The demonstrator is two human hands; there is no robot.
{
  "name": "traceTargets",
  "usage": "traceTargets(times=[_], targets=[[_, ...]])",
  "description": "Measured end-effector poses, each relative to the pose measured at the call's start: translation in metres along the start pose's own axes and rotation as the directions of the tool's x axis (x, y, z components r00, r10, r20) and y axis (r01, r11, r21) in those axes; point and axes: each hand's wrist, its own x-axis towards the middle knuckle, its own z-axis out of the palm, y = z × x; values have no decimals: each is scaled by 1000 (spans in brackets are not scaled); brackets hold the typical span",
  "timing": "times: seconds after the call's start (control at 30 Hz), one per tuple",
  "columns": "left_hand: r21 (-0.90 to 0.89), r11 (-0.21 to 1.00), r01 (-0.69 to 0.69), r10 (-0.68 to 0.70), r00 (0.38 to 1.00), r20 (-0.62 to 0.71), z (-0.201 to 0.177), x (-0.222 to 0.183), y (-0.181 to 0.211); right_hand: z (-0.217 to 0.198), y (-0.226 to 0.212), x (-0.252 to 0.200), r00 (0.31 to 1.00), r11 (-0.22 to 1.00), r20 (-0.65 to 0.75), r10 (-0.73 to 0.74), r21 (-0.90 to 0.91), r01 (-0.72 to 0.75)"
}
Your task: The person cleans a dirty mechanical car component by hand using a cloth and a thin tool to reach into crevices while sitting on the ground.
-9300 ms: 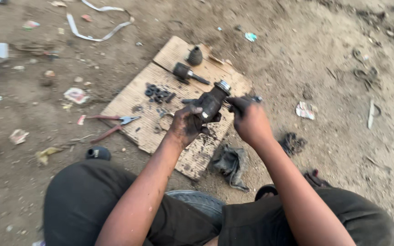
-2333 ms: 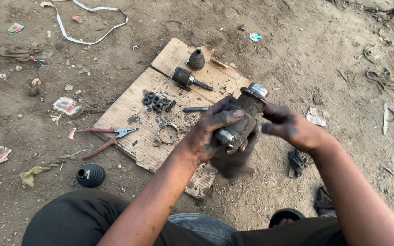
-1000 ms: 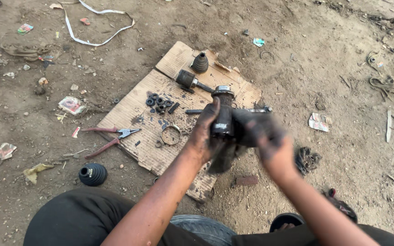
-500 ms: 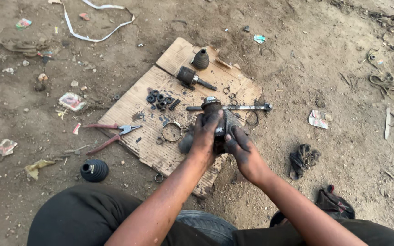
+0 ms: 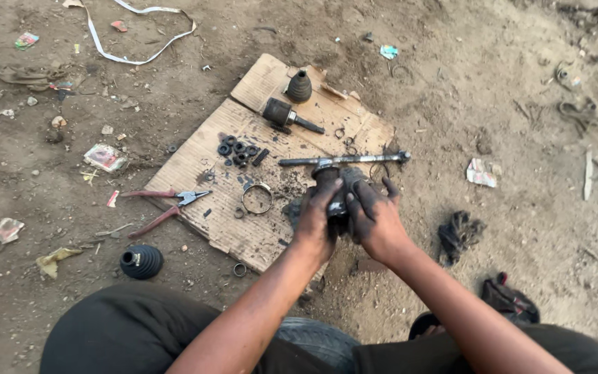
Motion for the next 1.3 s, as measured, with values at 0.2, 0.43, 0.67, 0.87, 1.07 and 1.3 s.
traceTargets(times=[0.2, 0.43, 0.67, 0.87, 1.07, 1.3], targets=[[-60, 988, -140, 139, 990, -24, -1, 7, 38, 6, -16, -20, 954, 961, -147, -260, 56, 271], [-41, 999, -2, 5, 997, 74, 14, -15, 36, -7, -13, -33, 993, 992, -69, -98, 71, 103], [44, 999, 22, -28, 991, 133, 19, -25, 22, 0, 3, -24, 983, 826, -8, 181, 544, -148], [43, 999, -19, 10, 981, 192, 13, -15, 49, 4, -7, -52, 954, 963, -141, -265, 17, 270], [-48, 991, 128, -111, 957, 267, 22, -21, 62, -17, -3, -56, 554, 721, -464, -691, -386, 576], [-98, 992, 80, -33, 910, 413, 15, -10, 61, -60, 10, -49, 908, 151, -318, 275, 946, 286]])
